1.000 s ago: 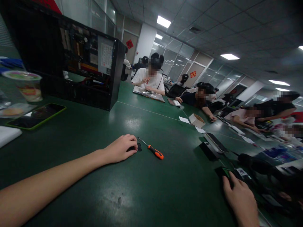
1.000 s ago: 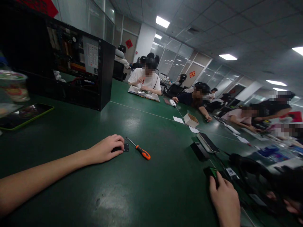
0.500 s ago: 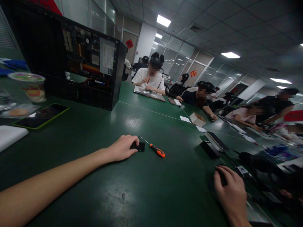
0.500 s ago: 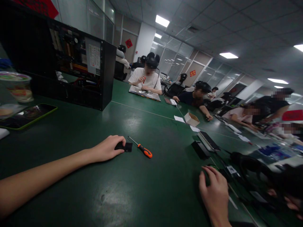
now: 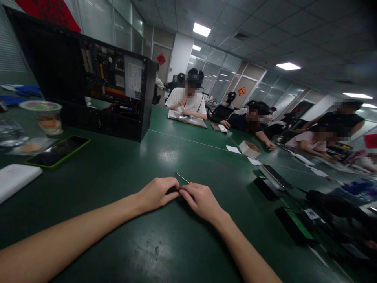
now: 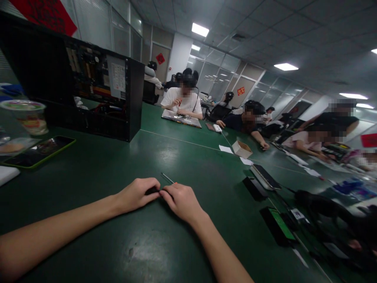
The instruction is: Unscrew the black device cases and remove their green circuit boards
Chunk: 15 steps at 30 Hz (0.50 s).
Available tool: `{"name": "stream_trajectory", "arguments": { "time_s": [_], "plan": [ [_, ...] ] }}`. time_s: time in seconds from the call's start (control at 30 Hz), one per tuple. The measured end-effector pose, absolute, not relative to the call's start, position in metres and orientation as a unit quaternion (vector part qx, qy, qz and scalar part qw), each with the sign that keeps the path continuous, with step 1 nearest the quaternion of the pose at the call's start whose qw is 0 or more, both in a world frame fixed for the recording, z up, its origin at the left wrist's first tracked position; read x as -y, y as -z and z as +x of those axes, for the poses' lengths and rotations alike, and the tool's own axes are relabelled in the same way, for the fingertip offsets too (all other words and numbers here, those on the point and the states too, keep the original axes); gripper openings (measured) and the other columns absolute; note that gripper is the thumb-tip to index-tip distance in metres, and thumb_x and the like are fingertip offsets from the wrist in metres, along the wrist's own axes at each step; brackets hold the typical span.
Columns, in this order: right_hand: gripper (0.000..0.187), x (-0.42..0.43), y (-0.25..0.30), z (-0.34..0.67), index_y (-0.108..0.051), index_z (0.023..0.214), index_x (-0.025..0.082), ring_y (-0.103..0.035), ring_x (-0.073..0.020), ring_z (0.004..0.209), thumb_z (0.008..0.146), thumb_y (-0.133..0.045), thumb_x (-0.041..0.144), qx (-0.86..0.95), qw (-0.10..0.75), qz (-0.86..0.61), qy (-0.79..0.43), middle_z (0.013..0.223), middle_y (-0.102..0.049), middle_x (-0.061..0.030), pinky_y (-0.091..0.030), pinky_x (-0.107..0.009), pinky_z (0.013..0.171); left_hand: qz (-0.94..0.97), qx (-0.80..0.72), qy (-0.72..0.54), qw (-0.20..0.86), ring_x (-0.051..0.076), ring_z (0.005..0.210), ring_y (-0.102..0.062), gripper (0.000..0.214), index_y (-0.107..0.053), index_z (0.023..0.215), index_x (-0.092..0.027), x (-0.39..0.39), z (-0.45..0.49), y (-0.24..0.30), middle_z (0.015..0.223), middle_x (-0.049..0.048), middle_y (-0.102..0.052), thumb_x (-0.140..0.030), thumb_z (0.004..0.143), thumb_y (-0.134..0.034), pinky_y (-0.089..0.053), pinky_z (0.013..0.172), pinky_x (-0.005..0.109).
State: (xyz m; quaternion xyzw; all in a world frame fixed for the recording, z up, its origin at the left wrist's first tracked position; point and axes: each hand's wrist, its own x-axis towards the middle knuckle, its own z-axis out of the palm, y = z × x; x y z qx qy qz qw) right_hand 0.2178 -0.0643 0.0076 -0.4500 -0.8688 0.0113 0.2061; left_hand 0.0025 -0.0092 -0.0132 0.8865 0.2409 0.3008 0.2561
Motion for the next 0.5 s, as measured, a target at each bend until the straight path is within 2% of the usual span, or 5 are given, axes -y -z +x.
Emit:
{"name": "stream_trajectory", "arguments": {
  "time_s": [0.13, 0.27, 0.33, 0.4, 0.5],
  "plan": [
    [0.025, 0.073, 0.007, 0.229, -0.072, 0.104, 0.018, -0.073, -0.0183, 0.077, 0.103, -0.05, 0.031, 0.842, 0.305, -0.44, -0.065, 0.092, -0.078, -0.0073, -0.055, -0.029, 0.074, 0.84, -0.27, -0.347, 0.319, 0.017, 0.071, -0.064, 0.015, -0.07, 0.092, -0.017, 0.007, 0.006, 0.012, 0.083, 0.0033, -0.07, -0.032, 0.092, -0.07, -0.049, 0.067, 0.027],
    [0.028, 0.075, 0.006, 0.241, -0.073, 0.095, 0.017, -0.067, -0.0163, 0.059, 0.101, -0.052, 0.035, 0.771, 0.368, -0.501, -0.136, 0.072, -0.073, -0.0044, -0.051, -0.027, 0.06, 0.769, -0.285, -0.356, 0.448, 0.015, 0.062, -0.065, 0.019, -0.07, 0.105, -0.014, 0.01, 0.013, 0.01, 0.072, 0.0012, -0.068, -0.029, 0.096, -0.061, -0.052, 0.064, 0.026],
    [0.032, 0.073, 0.004, 0.241, -0.074, 0.096, 0.015, -0.062, -0.0154, 0.051, 0.1, -0.054, 0.04, 0.736, 0.383, -0.527, -0.184, 0.061, -0.068, -0.002, -0.048, -0.026, 0.054, 0.739, -0.288, -0.362, 0.489, 0.016, 0.065, -0.068, 0.02, -0.07, 0.106, -0.013, 0.011, 0.014, 0.01, 0.074, 0.0022, -0.07, -0.027, 0.094, -0.062, -0.054, 0.067, 0.027],
    [0.036, 0.073, 0.003, 0.238, -0.076, 0.103, 0.014, -0.061, -0.0147, 0.049, 0.1, -0.054, 0.043, 0.721, 0.39, -0.525, -0.23, 0.059, -0.067, -0.0011, -0.047, -0.025, 0.052, 0.736, -0.285, -0.372, 0.489, 0.017, 0.072, -0.07, 0.019, -0.071, 0.104, -0.013, 0.01, 0.014, 0.009, 0.084, 0.0047, -0.073, -0.026, 0.093, -0.064, -0.056, 0.071, 0.029],
    [0.042, 0.075, 0.004, 0.232, -0.078, 0.109, 0.016, -0.062, -0.0145, 0.055, 0.102, -0.05, 0.046, 0.73, 0.379, -0.495, -0.28, 0.067, -0.07, -0.0027, -0.049, -0.025, 0.056, 0.79, -0.258, -0.382, 0.404, 0.019, 0.084, -0.07, 0.014, -0.073, 0.1, -0.015, 0.011, 0.012, 0.005, 0.094, 0.0062, -0.074, -0.024, 0.095, -0.063, -0.055, 0.08, 0.031]
  ]
}}
